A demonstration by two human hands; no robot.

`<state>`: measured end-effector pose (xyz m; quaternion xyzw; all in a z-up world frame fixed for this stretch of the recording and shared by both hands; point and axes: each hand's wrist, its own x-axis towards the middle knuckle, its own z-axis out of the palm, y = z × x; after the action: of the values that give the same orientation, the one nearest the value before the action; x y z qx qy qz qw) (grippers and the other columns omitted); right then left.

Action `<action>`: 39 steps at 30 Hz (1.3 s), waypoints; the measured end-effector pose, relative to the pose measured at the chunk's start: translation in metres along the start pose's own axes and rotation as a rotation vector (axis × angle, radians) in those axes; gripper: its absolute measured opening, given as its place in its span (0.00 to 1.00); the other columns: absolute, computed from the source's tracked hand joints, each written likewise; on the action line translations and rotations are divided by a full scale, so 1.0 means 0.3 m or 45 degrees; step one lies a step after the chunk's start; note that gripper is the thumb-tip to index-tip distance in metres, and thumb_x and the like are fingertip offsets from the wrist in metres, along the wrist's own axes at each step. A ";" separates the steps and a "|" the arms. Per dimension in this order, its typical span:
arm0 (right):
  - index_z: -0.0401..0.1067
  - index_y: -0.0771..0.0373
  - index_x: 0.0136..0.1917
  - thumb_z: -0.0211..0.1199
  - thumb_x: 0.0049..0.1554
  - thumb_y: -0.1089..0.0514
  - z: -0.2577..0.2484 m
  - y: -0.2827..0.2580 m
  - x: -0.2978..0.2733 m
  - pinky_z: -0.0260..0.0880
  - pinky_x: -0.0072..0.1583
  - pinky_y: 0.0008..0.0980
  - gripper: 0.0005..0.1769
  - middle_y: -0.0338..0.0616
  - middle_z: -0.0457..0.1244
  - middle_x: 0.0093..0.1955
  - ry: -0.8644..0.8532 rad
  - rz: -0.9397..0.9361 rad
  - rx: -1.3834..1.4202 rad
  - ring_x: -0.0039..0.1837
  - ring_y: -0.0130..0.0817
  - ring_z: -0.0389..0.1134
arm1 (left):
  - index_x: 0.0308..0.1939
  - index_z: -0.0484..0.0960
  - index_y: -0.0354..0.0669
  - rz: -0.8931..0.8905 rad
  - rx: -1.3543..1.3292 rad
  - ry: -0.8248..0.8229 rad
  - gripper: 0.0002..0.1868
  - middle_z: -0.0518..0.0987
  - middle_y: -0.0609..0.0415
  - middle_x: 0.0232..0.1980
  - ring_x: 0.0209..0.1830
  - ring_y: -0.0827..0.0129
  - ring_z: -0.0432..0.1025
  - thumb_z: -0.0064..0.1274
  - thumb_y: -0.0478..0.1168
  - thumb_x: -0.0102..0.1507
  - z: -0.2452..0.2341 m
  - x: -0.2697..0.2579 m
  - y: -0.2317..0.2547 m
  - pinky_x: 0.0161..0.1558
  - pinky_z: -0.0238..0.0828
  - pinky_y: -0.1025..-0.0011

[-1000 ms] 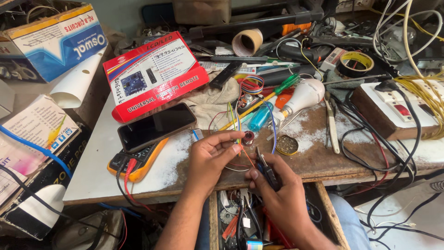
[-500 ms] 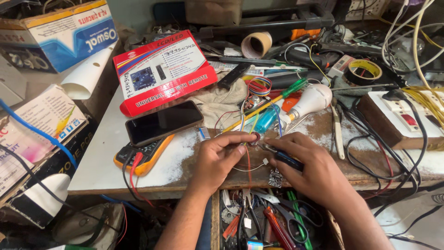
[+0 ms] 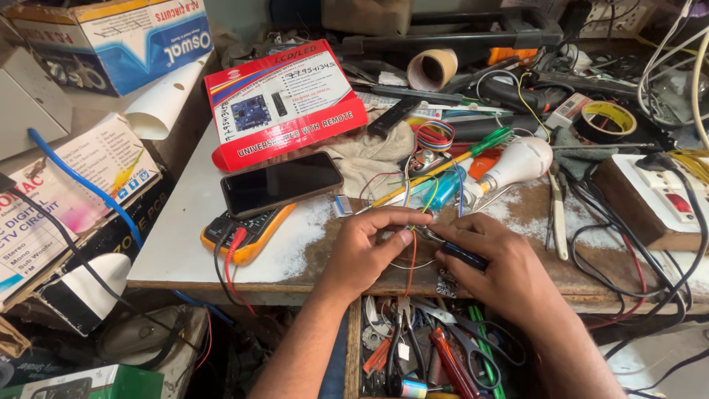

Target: The person uses a soldering iron to attach multiple colored wires to a small circuit board. They strip the wire ends with pliers, apply solder to the connections, and manipulate the components on a cluttered workbench.

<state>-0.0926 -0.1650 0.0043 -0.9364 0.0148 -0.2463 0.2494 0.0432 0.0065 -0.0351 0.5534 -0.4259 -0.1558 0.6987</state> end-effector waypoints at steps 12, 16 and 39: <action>0.78 0.54 0.61 0.69 0.49 0.58 0.007 0.001 -0.002 0.72 0.49 0.37 0.25 0.47 0.69 0.48 -0.027 -0.042 0.040 0.47 0.42 0.74 | 0.51 0.87 0.40 0.020 0.058 -0.003 0.15 0.85 0.51 0.55 0.59 0.69 0.77 0.54 0.29 0.62 -0.005 0.002 -0.014 0.63 0.72 0.69; 0.79 0.56 0.57 0.70 0.49 0.58 0.013 0.018 -0.008 0.73 0.49 0.37 0.21 0.47 0.70 0.46 -0.023 -0.038 0.054 0.46 0.42 0.74 | 0.51 0.87 0.40 0.037 0.051 -0.024 0.15 0.86 0.51 0.55 0.60 0.69 0.77 0.54 0.29 0.62 -0.008 0.003 -0.021 0.64 0.72 0.69; 0.68 0.59 0.70 0.60 0.56 0.51 -0.024 -0.053 -0.257 0.65 0.60 0.36 0.29 0.50 0.66 0.53 0.286 0.256 0.155 0.56 0.43 0.70 | 0.51 0.85 0.30 0.109 -0.285 0.362 0.10 0.85 0.47 0.51 0.51 0.69 0.78 0.56 0.30 0.67 0.003 -0.025 -0.047 0.56 0.74 0.70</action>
<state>-0.1650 -0.1428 -0.0178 -0.8799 0.1212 -0.3237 0.3261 0.0417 0.0062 -0.0509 0.4701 -0.3260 -0.0924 0.8150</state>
